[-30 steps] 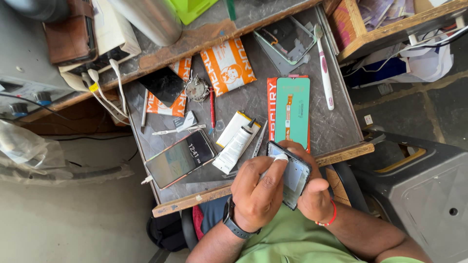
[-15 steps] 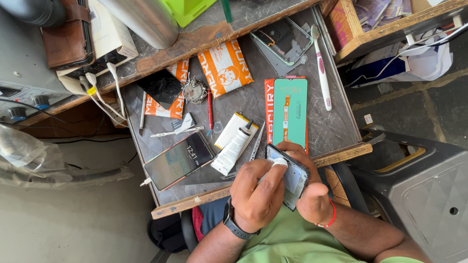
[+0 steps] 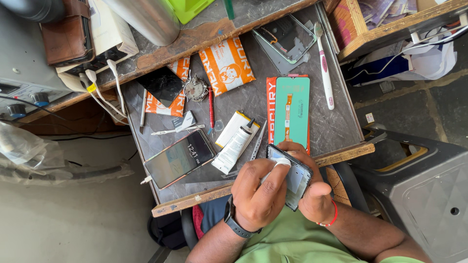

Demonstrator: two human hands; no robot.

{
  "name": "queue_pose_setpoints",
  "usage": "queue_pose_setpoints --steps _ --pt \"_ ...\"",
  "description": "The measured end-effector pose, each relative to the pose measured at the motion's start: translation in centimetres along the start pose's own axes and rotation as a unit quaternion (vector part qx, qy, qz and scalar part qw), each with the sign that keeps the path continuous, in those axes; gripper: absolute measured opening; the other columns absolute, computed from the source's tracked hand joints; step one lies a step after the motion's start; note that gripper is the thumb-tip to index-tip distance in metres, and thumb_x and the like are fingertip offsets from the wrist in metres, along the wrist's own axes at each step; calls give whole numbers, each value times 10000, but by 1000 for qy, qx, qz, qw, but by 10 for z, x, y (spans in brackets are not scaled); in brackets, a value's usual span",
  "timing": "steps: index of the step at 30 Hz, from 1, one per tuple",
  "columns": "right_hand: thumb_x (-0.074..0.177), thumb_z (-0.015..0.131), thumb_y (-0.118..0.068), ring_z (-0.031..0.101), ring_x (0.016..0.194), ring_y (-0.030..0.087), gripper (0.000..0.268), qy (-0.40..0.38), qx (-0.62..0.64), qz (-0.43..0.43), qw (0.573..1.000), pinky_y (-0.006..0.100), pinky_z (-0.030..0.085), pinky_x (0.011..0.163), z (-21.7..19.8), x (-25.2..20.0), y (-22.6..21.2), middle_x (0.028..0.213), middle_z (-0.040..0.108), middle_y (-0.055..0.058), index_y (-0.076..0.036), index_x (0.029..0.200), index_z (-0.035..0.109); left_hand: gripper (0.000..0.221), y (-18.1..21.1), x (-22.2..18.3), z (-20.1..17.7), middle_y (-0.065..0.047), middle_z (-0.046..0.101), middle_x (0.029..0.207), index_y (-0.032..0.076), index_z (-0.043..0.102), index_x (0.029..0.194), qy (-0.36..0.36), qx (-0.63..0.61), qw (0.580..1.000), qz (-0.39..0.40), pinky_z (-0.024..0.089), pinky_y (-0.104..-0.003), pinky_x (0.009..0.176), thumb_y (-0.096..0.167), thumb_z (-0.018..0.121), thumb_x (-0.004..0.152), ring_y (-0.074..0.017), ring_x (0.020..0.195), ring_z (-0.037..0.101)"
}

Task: The person applies adhesive to the edges of a smartphone frame using a tube. They then wipe the frame with a tissue, pick up a new screen assembly, and place it onto the frame. Finally, they connect the internal ribbon cables to the motherboard.

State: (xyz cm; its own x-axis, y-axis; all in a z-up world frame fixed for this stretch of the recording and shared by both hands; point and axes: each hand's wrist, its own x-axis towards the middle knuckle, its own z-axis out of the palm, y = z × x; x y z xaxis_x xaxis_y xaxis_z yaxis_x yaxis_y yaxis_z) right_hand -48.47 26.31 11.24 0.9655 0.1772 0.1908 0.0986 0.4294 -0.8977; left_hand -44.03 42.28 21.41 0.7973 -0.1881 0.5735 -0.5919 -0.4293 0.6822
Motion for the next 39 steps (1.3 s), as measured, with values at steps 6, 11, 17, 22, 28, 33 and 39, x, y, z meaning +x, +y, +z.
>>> queue_pose_setpoints --steps 6,11,17,22,28,33,39 --pt "1074 268 -706 434 1468 295 727 -3 -11 -5 1000 478 381 1266 0 1 -2 1621 350 189 -178 1562 375 424 1 3 1 -124 640 1001 4 685 1150 8 -3 1000 1 581 -370 762 -128 761 755 -289 891 693" --pt "1071 263 -706 428 1462 294 735 -7 -12 -8 1000 481 376 1264 -1 0 -1 1609 348 189 -178 1566 389 422 1 3 0 -129 641 984 -7 691 1138 1 3 1000 -5 569 -366 741 -143 748 743 -289 872 688" --pt "1072 274 -701 425 1480 295 722 -11 1 -9 1000 483 381 1267 -3 0 1 1624 341 188 -187 1566 387 411 3 6 3 -126 642 967 -8 686 1124 18 1 1000 -8 570 -363 743 -160 740 746 -287 862 687" --pt "1069 287 -700 426 1477 299 726 -10 17 -4 1000 484 382 1262 -3 0 1 1623 338 187 -183 1568 395 396 4 8 4 -125 642 941 -6 688 1101 24 -2 1000 -12 564 -363 726 -162 733 740 -287 839 685" --pt "1070 292 -700 425 1480 292 724 -7 11 -9 1000 477 380 1268 -3 0 3 1620 344 176 -188 1570 400 372 5 10 2 -125 644 940 -11 688 1095 14 3 1000 -18 564 -363 725 -154 737 755 -287 837 685" --pt "1059 301 -708 414 1468 287 756 -6 8 5 1000 468 361 1266 -4 -1 3 1615 333 178 -158 1572 380 366 7 12 2 -124 644 953 -4 687 1105 6 8 1000 -24 567 -364 741 -146 737 772 -287 846 686" --pt "914 431 -787 570 1274 332 961 49 205 157 965 521 481 1095 2 1 -5 1386 547 224 -112 1590 335 285 5 -1 -17 -144 636 944 -12 660 1034 14 -21 999 -35 575 -355 758 -145 688 784 -282 839 682"
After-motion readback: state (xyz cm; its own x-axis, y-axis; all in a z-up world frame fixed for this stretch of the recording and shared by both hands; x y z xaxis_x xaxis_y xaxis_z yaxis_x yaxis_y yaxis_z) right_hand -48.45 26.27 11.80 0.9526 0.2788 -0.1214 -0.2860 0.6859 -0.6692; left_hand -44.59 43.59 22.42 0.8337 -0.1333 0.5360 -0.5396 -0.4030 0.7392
